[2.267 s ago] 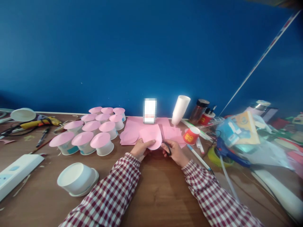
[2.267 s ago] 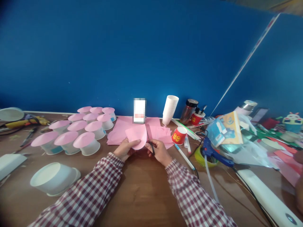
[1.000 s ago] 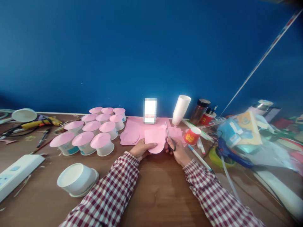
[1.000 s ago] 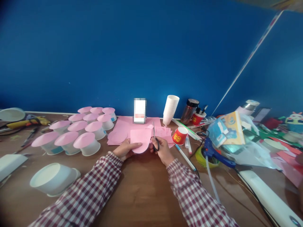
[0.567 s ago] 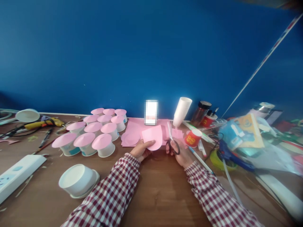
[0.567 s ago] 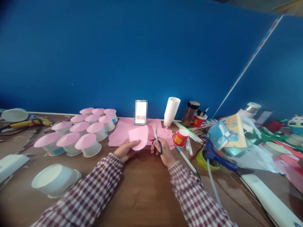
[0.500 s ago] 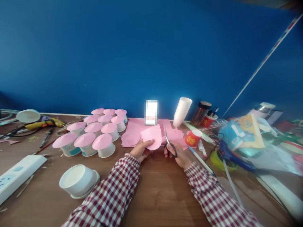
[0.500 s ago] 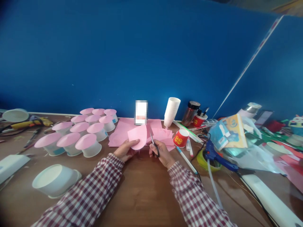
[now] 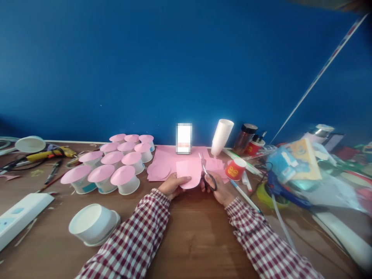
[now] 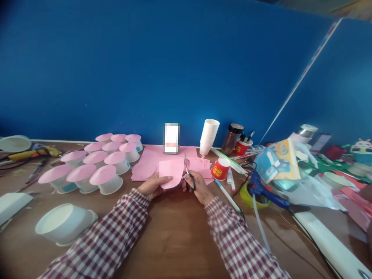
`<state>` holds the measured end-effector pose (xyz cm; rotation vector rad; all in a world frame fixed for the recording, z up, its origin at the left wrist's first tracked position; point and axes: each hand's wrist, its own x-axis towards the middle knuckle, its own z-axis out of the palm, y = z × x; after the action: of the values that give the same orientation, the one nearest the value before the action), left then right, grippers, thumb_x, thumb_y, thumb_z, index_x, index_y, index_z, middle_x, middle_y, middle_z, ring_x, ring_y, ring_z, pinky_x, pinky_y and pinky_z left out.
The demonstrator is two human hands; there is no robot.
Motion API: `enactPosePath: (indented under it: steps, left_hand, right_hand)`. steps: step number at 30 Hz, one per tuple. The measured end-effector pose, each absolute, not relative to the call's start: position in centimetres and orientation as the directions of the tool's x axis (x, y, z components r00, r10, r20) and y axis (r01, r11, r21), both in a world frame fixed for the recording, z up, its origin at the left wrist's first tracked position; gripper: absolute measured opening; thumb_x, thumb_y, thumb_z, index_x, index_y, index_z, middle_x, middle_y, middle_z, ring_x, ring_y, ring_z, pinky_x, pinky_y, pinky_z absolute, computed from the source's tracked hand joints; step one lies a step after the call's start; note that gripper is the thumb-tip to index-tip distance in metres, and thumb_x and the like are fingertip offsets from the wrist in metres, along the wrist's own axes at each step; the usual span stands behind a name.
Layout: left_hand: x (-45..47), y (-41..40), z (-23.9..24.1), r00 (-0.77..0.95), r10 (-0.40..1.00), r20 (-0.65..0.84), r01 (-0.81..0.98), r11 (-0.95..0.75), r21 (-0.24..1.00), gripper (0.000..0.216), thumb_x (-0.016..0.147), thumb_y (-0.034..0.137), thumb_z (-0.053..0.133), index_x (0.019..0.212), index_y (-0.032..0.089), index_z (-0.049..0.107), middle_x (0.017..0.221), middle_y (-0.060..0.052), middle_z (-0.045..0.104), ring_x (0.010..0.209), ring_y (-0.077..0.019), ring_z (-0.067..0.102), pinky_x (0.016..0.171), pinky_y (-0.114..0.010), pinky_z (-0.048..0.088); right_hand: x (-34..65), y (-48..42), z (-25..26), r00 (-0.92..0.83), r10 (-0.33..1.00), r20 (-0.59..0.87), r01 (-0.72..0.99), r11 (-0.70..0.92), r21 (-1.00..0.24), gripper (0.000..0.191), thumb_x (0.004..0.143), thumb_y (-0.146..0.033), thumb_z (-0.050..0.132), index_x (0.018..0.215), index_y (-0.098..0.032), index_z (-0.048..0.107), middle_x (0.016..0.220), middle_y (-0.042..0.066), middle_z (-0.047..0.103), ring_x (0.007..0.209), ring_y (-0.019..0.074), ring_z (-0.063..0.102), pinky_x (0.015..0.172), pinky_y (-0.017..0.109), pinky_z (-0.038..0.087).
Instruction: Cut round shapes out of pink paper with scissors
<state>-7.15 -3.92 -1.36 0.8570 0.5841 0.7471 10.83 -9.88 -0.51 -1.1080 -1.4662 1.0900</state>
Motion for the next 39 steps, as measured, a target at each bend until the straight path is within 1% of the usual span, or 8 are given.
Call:
enactPosePath:
  steps: [11,16,20,25,29,32,37,39]
  left_hand:
    - [-7.2,-3.9,-1.1,0.621,0.761,-0.190,-0.304,0.458,0.835,0.032,0.062,0.020,0.076,0.088,0.005,0.065,0.067,-0.007,0.063,0.051,-0.0093,0.053,0.040,-0.019,0.037]
    - [-7.1,-4.0,-1.0,0.611,0.765,-0.202,-0.306,0.465,0.831,0.031,0.062,0.018,0.075,0.088,0.006,0.065,0.066,-0.007,0.064,0.051,-0.0094,0.053,0.040,-0.018,0.038]
    - [-7.1,-4.2,-0.9,0.592,0.780,-0.202,-0.330,0.464,0.822,0.030,0.065,0.018,0.074,0.090,0.006,0.064,0.073,-0.010,0.067,0.054,-0.0114,0.057,0.044,-0.019,0.043]
    - [-7.1,-4.2,-0.7,0.551,0.822,-0.143,-0.471,0.447,0.761,0.039,0.067,0.012,0.070,0.105,0.010,0.061,0.092,-0.013,0.068,0.077,-0.0191,0.065,0.065,-0.027,0.053]
    - [-7.3,-4.0,-0.7,0.467,0.866,-0.180,-0.538,0.440,0.719,0.039,0.069,0.011,0.068,0.107,0.011,0.059,0.090,-0.010,0.069,0.075,-0.0175,0.065,0.060,-0.024,0.053]
    - [-7.3,-4.0,-0.7,0.434,0.879,-0.196,-0.584,0.440,0.682,0.038,0.070,0.011,0.067,0.107,0.013,0.059,0.086,-0.008,0.069,0.071,-0.0150,0.065,0.059,-0.022,0.053]
    - [-7.1,-4.0,-0.5,0.421,0.891,-0.169,-0.630,0.421,0.653,0.038,0.070,0.007,0.065,0.107,0.012,0.059,0.084,-0.007,0.069,0.073,-0.0149,0.065,0.065,-0.024,0.054]
    - [-7.0,-3.9,-0.6,0.414,0.892,-0.180,-0.633,0.424,0.647,0.036,0.070,0.007,0.065,0.105,0.012,0.059,0.083,-0.006,0.068,0.072,-0.0146,0.065,0.065,-0.023,0.054]
  right_hand:
    - [10.8,-9.5,-1.0,-0.030,0.986,0.167,0.029,0.168,-0.985,0.035,0.086,-0.050,0.049,0.074,-0.017,0.055,0.059,-0.001,0.056,0.048,0.0104,0.052,0.040,0.019,0.030]
    - [10.7,-9.2,-1.0,0.110,0.987,0.113,-0.098,0.124,-0.987,0.035,0.083,-0.051,0.052,0.088,-0.017,0.058,0.058,-0.002,0.055,0.047,0.0104,0.051,0.037,0.018,0.028]
    - [10.8,-9.1,-0.9,0.145,0.981,0.126,-0.171,0.151,-0.974,0.039,0.087,-0.053,0.044,0.100,-0.018,0.056,0.066,0.000,0.057,0.050,0.0108,0.051,0.040,0.020,0.033]
    - [10.2,-9.4,-0.8,0.027,0.989,0.146,0.032,0.145,-0.989,0.035,0.084,-0.045,0.053,0.104,-0.016,0.052,0.065,-0.001,0.056,0.055,0.0122,0.054,0.044,0.021,0.038]
    - [9.8,-9.6,-1.2,0.011,0.983,0.184,0.116,0.181,-0.977,0.040,0.077,-0.039,0.063,0.105,-0.021,0.040,0.065,-0.004,0.056,0.057,0.0133,0.057,0.052,0.024,0.044]
    - [9.9,-9.6,-1.7,0.083,0.972,0.220,0.187,0.202,-0.961,0.035,0.076,-0.037,0.064,0.091,-0.024,0.035,0.061,-0.007,0.055,0.051,0.0126,0.054,0.049,0.023,0.041]
    - [10.3,-9.4,-1.7,0.224,0.910,0.349,0.569,0.169,-0.805,0.039,0.074,-0.042,0.065,0.060,-0.022,0.034,0.050,-0.007,0.042,0.048,0.0108,0.042,0.047,0.022,0.034]
    - [10.3,-9.3,-1.4,0.251,0.888,0.386,0.652,0.140,-0.745,0.042,0.072,-0.045,0.065,0.055,-0.021,0.035,0.049,-0.006,0.039,0.048,0.0105,0.039,0.047,0.023,0.033]
